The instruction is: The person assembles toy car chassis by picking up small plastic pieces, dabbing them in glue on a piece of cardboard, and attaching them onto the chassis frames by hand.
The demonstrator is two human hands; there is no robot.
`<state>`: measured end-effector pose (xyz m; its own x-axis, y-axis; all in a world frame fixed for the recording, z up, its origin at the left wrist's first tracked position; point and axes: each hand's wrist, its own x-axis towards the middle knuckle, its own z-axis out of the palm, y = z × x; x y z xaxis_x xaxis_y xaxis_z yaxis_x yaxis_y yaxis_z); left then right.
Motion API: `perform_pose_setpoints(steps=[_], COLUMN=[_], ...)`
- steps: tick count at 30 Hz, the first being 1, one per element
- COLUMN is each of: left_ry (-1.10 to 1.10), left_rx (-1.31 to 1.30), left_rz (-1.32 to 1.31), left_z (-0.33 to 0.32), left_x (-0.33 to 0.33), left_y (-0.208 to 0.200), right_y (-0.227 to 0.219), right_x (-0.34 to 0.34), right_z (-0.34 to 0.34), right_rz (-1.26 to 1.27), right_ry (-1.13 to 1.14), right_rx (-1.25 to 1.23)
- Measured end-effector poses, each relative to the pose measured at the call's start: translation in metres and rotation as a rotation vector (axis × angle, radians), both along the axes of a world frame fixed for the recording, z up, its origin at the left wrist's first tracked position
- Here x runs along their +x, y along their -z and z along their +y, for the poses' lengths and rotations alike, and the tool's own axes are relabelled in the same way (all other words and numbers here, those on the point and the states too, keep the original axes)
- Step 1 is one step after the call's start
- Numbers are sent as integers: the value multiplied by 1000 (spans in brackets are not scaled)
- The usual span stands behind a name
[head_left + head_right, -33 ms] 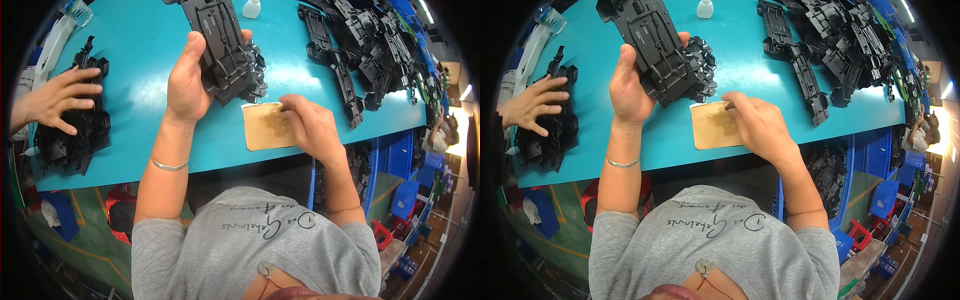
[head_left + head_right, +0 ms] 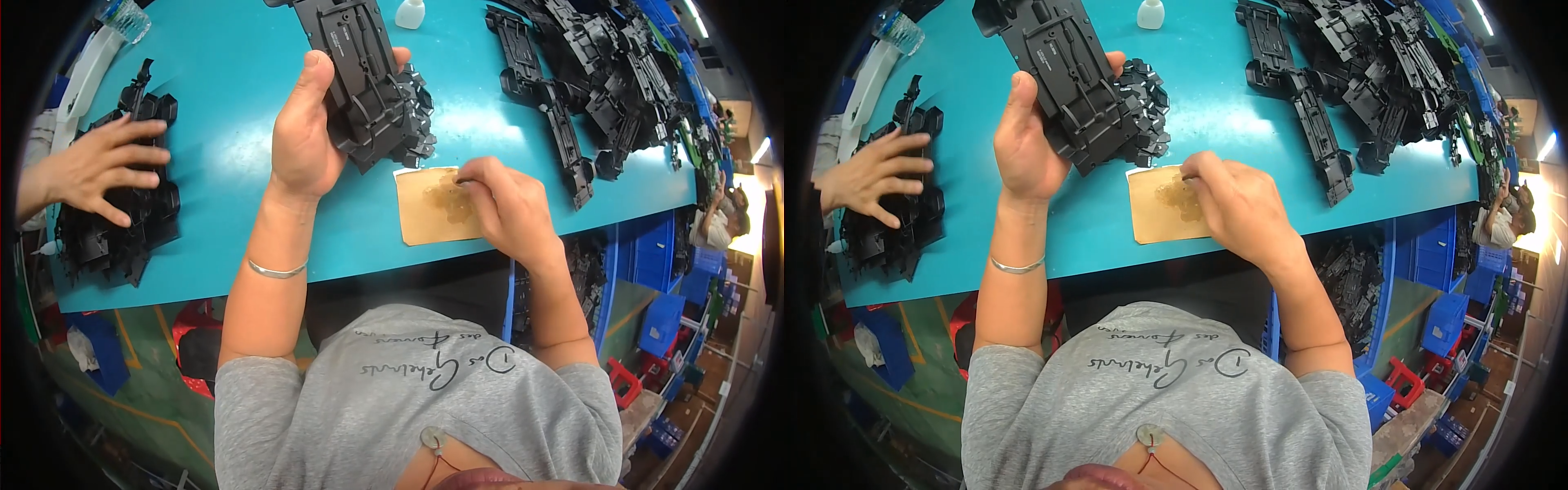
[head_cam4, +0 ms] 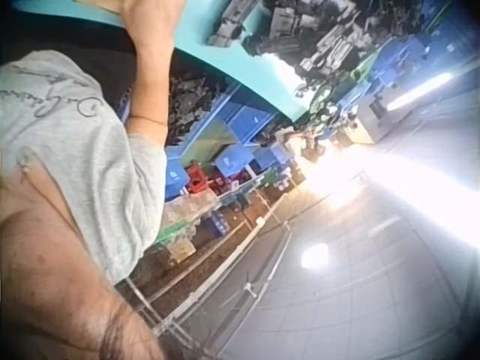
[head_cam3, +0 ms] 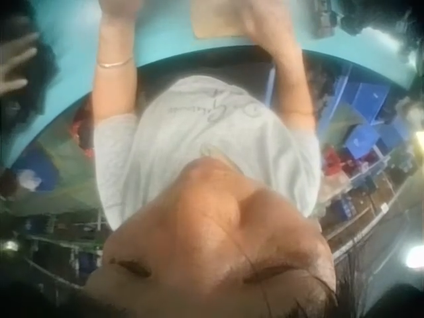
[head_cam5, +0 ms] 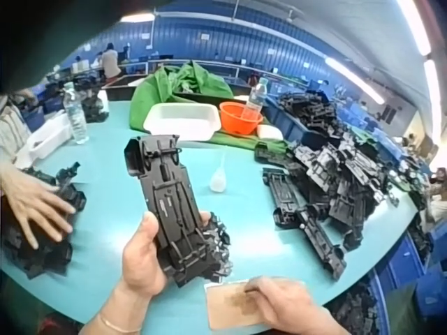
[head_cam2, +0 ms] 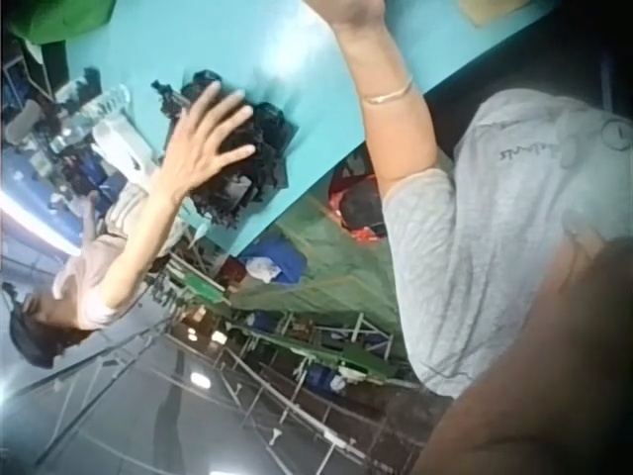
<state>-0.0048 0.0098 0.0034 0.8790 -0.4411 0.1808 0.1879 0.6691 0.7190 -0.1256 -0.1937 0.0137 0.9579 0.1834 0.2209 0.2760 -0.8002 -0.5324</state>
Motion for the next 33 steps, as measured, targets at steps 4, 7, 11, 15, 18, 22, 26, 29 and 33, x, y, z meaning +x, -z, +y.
perform_pose_setpoints(steps=[4,7,11,15,18,22,26,29,33], left_ry=[17,5,-5,8,1,11,11,9,11], left_rx=[-6,-1,0,65,46,64,56,58,26], left_rz=[-6,1,-5,-31,-9,-17,-10,-22,-1], left_z=[3,1,-1,1,0,-1,0,1,0], left_x=[2,1,0,2,4,5,6,6,5], left_y=[3,2,2,3,3,4,5,4,1], right_y=[6,18,24,18,11,1,-7,-6,9], right_x=[4,3,0,2,5,9,12,16,12], right_z=[11,12,13,12,13,18,25,19,11], right_rz=[-189,-172,-202,-264,-288,-237,-176,-193,-164], right_ry=[-79,-47,-70,-122,-170,-205,-258,-276,-120], right_rx=[-13,2,-59,-222,-371,-571,-644,-565,-223])
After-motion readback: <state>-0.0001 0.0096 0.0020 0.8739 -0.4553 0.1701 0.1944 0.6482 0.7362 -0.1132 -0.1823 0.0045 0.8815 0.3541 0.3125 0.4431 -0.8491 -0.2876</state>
